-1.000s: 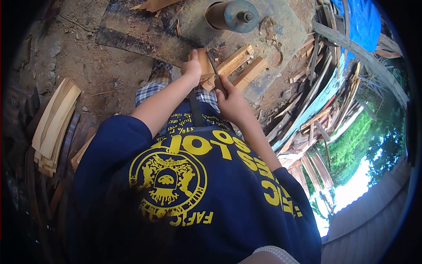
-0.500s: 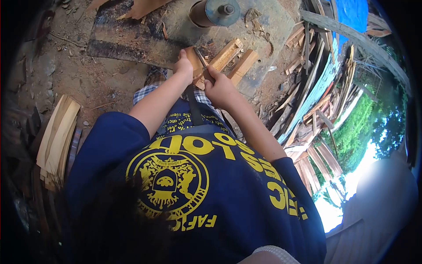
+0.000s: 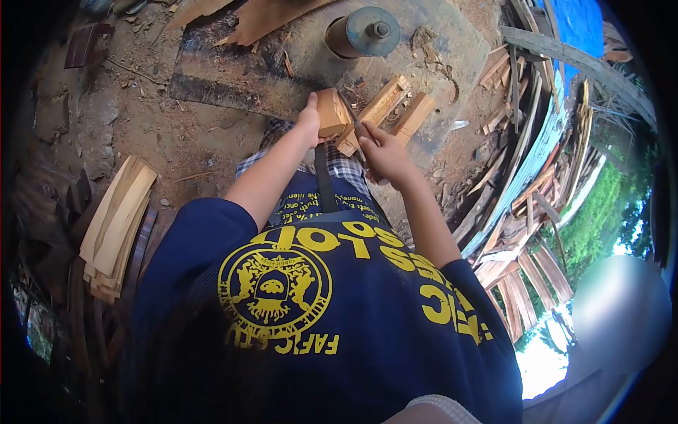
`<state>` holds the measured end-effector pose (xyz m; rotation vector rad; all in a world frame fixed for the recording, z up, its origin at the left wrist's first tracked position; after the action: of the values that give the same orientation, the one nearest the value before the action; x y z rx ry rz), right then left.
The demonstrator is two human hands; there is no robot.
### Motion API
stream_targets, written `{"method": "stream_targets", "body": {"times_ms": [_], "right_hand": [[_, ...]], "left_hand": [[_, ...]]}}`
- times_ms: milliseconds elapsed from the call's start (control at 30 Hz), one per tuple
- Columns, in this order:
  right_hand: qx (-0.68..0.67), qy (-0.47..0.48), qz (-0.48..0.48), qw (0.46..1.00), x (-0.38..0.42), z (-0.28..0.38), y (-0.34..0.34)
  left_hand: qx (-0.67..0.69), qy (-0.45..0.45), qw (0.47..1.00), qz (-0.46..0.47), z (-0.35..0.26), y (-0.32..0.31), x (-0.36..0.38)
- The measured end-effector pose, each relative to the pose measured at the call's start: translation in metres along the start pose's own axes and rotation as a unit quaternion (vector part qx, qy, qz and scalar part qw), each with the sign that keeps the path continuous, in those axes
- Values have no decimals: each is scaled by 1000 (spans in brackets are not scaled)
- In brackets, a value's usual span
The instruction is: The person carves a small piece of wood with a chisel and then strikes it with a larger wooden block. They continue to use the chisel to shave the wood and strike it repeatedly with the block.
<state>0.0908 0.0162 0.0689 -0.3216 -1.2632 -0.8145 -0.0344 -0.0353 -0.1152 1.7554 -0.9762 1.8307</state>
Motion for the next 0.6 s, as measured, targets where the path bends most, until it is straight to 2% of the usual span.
{"method": "stream_targets", "body": {"times_ms": [67,200,267,433,500,600], "right_hand": [[-52,8,1,999,12,-17,-3],[-61,1,22,998,42,-29,6],[-63,7,28,998,41,-36,9],[-38,-2,36,999,41,-15,6],[-34,-45,29,998,42,-9,3],[-71,-25,12,997,36,-12,-6]], "left_hand": [[-5,18,998,62,-1,-4,-3],[-17,19,998,58,1,-6,-5],[-35,17,999,23,-1,-6,1],[-52,17,998,14,4,-5,-6],[-57,18,998,9,3,-7,-4],[-44,19,999,4,2,-11,2]]}}
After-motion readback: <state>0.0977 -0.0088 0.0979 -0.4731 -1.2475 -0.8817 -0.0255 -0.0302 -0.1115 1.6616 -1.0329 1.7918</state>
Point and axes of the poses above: each hand's wrist, its own x-axis away from the middle knuckle, its own y-axis out of the back of the hand, z = x × y, the point moved 6 cm from there along -x, towards the middle knuckle, and after that the axes turned 2 degrees about x, right-handed, at the moved point
